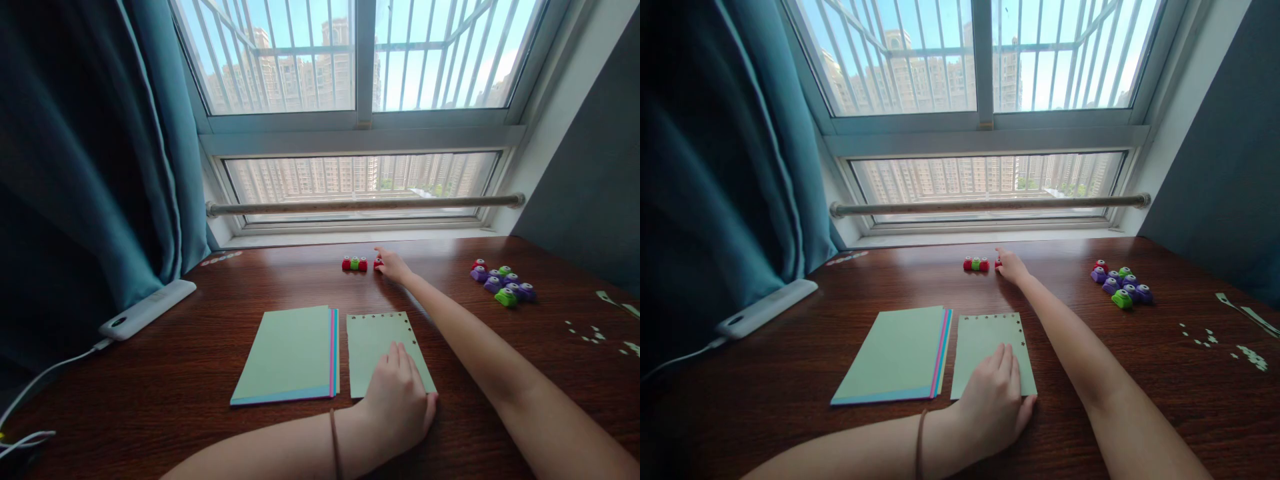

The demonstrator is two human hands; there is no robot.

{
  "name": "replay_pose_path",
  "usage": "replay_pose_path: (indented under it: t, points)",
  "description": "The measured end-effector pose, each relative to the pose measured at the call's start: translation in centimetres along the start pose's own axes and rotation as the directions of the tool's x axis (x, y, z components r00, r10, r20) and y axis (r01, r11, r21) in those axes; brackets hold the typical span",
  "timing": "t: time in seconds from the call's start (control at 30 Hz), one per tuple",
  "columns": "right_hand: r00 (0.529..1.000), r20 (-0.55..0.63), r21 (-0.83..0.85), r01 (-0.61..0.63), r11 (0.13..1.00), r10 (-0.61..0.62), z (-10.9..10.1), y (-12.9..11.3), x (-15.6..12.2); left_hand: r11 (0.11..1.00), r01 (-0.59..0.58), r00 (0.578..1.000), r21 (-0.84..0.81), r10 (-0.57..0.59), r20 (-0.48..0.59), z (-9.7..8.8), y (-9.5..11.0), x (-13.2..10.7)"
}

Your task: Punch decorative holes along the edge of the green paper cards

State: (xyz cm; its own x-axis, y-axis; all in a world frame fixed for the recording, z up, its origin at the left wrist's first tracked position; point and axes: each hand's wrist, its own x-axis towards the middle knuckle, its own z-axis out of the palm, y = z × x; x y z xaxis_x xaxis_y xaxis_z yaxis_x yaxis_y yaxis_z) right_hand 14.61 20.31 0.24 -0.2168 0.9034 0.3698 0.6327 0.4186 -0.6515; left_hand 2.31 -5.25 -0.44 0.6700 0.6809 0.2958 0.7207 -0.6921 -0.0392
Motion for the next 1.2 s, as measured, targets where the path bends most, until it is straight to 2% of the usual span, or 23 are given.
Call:
replay_pose_path:
  t: [0.1, 0.17, 0.23, 0.33, 0.47, 0.6, 0.7, 0.93, 1.2]
  points:
    - [0.999, -0.044, 0.070, 0.002, 0.998, 0.001, -1.3, -0.8, -3.0, 0.995, 0.042, 0.998, -0.095, -0.038, 0.040, -0.7, -0.4, 0.4]
    - [0.998, -0.070, 0.129, 0.004, 0.992, 0.005, -2.6, -1.8, -6.0, 0.974, 0.152, 0.988, -0.166, -0.144, 0.062, -1.1, -0.7, 0.7]
    - [0.997, -0.077, 0.218, 0.004, 0.976, 0.013, -4.1, -2.8, -9.5, 0.937, 0.282, 0.959, -0.208, -0.271, 0.079, -1.2, -1.1, 0.9]
    - [0.995, -0.042, 0.505, -0.057, 0.861, 0.091, -6.1, -4.1, -14.6, 0.907, 0.349, 0.934, -0.237, -0.318, 0.160, -0.9, -1.4, 1.2]
    - [0.976, 0.011, 0.632, -0.176, 0.755, 0.219, -7.2, -4.3, -18.9, 0.909, 0.358, 0.926, -0.214, -0.315, 0.209, -0.5, -1.3, 1.5]
    - [0.983, 0.062, 0.637, -0.172, 0.751, 0.172, -6.7, -3.8, -20.1, 0.914, 0.365, 0.922, -0.177, -0.327, 0.208, -0.4, -1.0, 1.5]
    - [0.988, 0.047, 0.624, -0.144, 0.768, 0.148, -6.1, -3.8, -20.2, 0.918, 0.362, 0.921, -0.161, -0.326, 0.213, -0.4, -0.9, 1.4]
    - [0.984, -0.033, 0.400, -0.150, 0.904, 0.178, -5.7, -4.0, -20.5, 0.916, 0.369, 0.914, -0.158, -0.327, 0.240, -0.5, -1.0, 1.6]
    - [0.989, 0.032, 0.346, -0.147, 0.927, 0.144, -5.7, -4.1, -20.4, 0.915, 0.363, 0.917, -0.177, -0.317, 0.244, -0.3, -1.0, 1.5]
